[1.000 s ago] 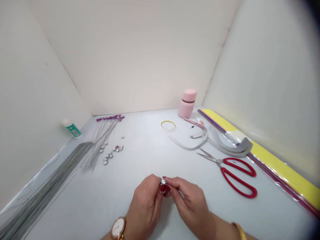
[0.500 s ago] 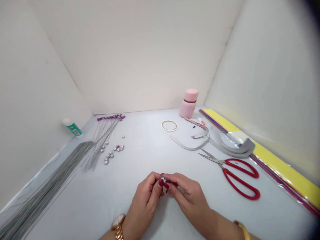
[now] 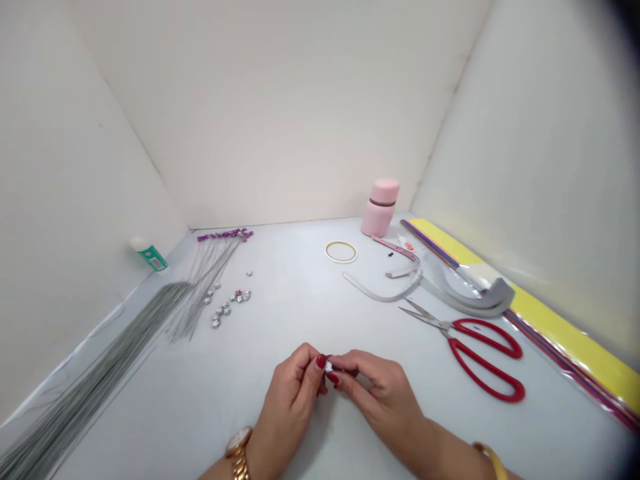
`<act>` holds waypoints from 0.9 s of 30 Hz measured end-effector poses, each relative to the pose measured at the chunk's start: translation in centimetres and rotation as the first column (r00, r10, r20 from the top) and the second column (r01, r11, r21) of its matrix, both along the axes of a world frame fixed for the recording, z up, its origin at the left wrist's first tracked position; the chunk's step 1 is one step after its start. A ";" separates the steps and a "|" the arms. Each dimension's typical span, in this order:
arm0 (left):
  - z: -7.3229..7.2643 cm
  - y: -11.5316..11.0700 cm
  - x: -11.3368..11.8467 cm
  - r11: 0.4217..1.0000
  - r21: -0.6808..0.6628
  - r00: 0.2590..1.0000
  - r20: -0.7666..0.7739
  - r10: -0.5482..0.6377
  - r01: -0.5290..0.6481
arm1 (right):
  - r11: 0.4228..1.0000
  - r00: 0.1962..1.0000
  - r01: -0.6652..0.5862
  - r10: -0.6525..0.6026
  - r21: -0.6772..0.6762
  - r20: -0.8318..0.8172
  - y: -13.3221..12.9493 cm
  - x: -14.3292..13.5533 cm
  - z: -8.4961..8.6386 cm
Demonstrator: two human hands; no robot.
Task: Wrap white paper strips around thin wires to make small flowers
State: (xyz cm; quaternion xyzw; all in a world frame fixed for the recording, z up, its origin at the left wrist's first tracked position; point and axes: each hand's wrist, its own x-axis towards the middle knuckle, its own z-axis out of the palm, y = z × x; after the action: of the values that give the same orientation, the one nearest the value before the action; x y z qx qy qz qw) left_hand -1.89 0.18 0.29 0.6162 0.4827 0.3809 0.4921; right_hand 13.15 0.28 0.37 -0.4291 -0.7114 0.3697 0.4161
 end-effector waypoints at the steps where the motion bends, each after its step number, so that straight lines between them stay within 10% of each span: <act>1: 0.0 0.0 0.0 1.000 0.001 1.000 -0.004 0.006 -0.006 | 1.000 1.000 -0.008 0.008 -0.002 0.001 0.0 0.0 0.0; 27: 0.2 -0.3 -0.2 0.965 0.261 0.959 -0.277 0.053 0.023 | 0.993 0.992 0.115 -0.117 -0.037 -0.049 -0.7 -0.3 -0.1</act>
State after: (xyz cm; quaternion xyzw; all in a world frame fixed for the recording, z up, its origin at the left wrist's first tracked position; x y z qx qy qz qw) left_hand -2.07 -0.12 0.49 0.7201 0.4980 0.3533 0.3296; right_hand 12.81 -0.44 0.24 -0.4672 -0.6681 0.3677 0.4475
